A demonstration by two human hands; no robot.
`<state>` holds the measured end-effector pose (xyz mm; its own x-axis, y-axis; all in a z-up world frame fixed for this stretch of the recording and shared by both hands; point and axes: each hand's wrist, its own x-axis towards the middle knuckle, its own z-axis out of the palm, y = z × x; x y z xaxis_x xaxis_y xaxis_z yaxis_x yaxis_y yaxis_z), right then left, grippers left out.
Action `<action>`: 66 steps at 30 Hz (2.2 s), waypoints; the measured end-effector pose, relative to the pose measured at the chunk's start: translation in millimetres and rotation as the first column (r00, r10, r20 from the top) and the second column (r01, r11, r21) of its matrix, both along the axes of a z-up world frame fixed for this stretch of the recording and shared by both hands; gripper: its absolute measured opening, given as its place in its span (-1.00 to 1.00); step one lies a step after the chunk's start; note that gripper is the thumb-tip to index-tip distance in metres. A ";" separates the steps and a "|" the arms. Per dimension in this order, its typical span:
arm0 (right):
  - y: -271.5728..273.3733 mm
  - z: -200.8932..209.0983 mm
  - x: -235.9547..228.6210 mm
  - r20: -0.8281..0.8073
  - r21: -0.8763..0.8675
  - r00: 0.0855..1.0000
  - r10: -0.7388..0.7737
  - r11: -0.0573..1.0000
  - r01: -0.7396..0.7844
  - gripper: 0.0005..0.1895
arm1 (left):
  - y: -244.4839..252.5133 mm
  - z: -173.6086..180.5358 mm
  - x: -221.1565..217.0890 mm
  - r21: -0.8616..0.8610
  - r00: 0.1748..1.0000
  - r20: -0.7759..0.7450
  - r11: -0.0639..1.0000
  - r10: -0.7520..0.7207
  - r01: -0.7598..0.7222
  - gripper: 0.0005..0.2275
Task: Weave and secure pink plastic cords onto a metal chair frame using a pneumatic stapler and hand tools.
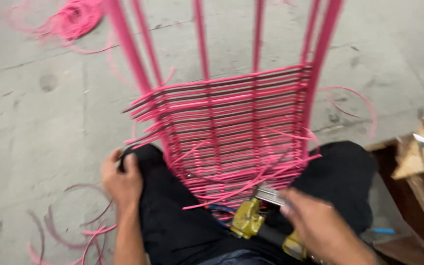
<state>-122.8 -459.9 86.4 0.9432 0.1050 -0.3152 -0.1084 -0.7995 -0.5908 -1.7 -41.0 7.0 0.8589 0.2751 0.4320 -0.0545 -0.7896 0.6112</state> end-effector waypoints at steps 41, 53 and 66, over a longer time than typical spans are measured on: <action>143.4 187.1 204.4 0.204 -0.470 0.916 0.344 0.856 -0.217 -0.61 | -76.2 132.1 64.7 -0.210 0.949 0.252 0.947 -0.189 0.245 -0.89; 127.3 159.5 194.2 0.089 -0.304 0.971 0.221 0.934 -0.185 -0.67 | -78.5 131.9 67.8 -0.093 0.950 0.249 0.971 -0.190 0.218 -0.89; 153.0 35.9 149.7 0.146 0.566 0.964 -0.222 0.818 0.103 -0.75 | -83.6 142.3 61.4 -0.058 0.936 0.282 0.970 -0.212 0.237 -0.93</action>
<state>26.9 -306.9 122.3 0.9973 0.0434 -0.0586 -0.0419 -0.3167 -0.9476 59.6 -124.6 149.2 0.7562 0.1366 0.6399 -0.3980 -0.6802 0.6155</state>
